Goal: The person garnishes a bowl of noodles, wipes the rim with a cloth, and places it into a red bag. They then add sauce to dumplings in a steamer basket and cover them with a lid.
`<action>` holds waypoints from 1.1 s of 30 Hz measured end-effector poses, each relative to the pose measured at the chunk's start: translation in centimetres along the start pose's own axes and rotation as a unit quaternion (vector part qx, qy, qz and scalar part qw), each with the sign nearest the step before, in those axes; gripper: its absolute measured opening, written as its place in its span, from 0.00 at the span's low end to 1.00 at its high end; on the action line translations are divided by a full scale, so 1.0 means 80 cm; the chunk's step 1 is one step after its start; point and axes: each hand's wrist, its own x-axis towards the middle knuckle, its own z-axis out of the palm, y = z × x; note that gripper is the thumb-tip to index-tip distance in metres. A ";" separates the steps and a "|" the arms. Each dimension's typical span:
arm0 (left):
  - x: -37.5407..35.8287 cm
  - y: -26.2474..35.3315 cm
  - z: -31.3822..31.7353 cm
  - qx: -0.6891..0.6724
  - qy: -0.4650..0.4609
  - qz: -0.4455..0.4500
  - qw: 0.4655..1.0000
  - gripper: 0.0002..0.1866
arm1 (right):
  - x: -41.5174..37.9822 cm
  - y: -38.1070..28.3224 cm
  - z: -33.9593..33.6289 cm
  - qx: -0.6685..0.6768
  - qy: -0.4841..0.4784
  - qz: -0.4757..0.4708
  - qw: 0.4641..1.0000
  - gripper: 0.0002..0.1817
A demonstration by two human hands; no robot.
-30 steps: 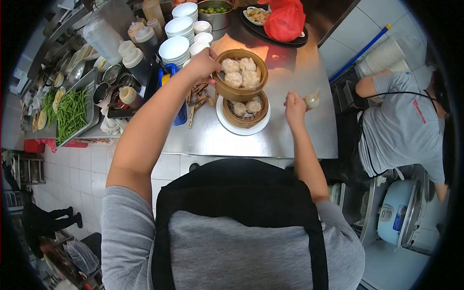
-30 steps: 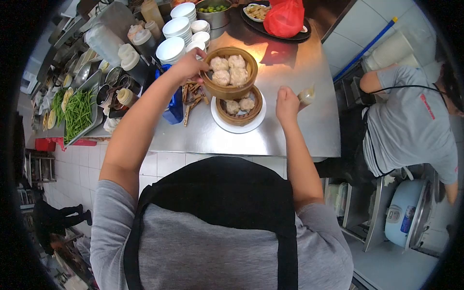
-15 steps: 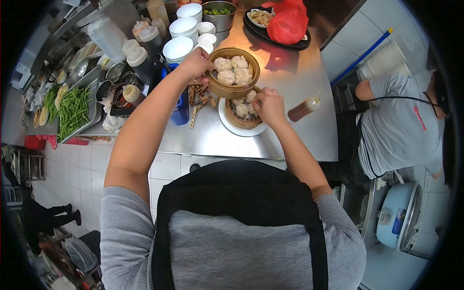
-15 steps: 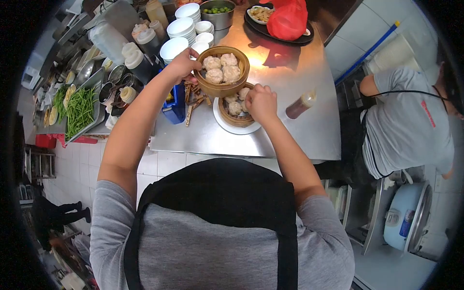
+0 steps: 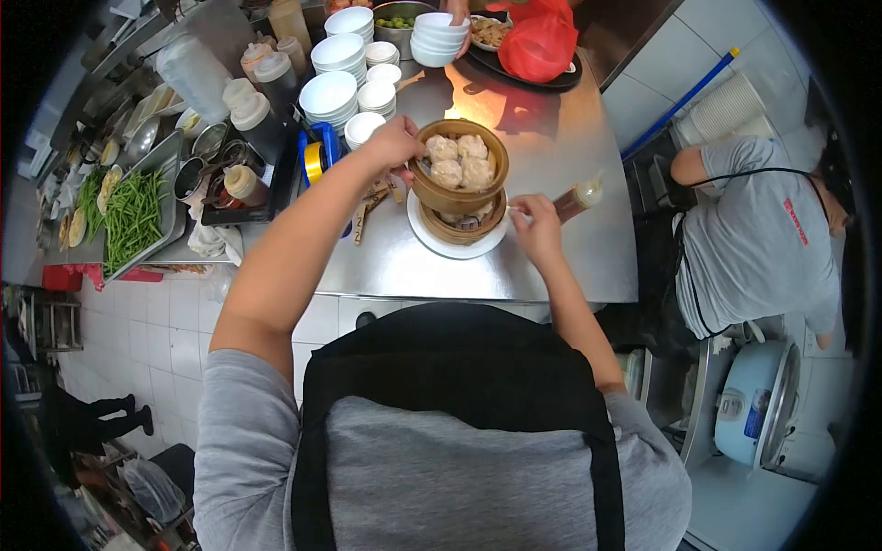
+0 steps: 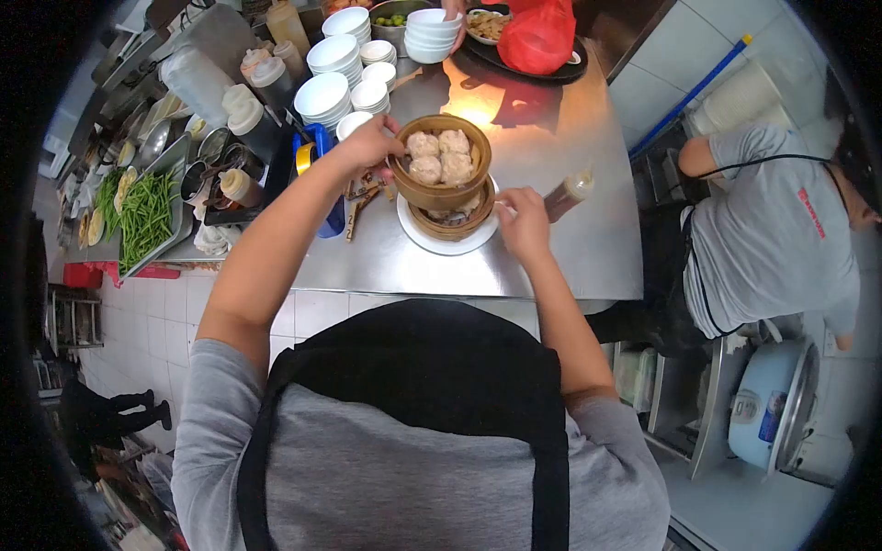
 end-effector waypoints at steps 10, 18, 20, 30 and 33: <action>-0.018 0.027 -0.063 0.022 0.082 0.002 0.996 0.21 | 0.057 -0.078 0.020 -0.246 -0.150 -0.055 0.956 0.05; -0.021 0.021 -0.058 0.005 0.066 0.002 0.998 0.22 | 0.073 -0.013 0.013 -0.161 -0.033 0.110 0.980 0.13; -0.017 0.016 -0.047 -0.004 0.051 0.004 0.999 0.22 | 0.063 0.014 0.003 -0.092 -0.035 0.138 0.986 0.11; -0.002 0.013 -0.034 0.004 0.035 -0.005 0.999 0.23 | 0.043 -0.046 0.015 -0.056 -0.114 -0.087 0.988 0.12; -0.015 0.022 -0.044 -0.018 0.043 -0.010 0.999 0.23 | 0.044 -0.037 0.021 -0.084 -0.137 -0.094 0.982 0.09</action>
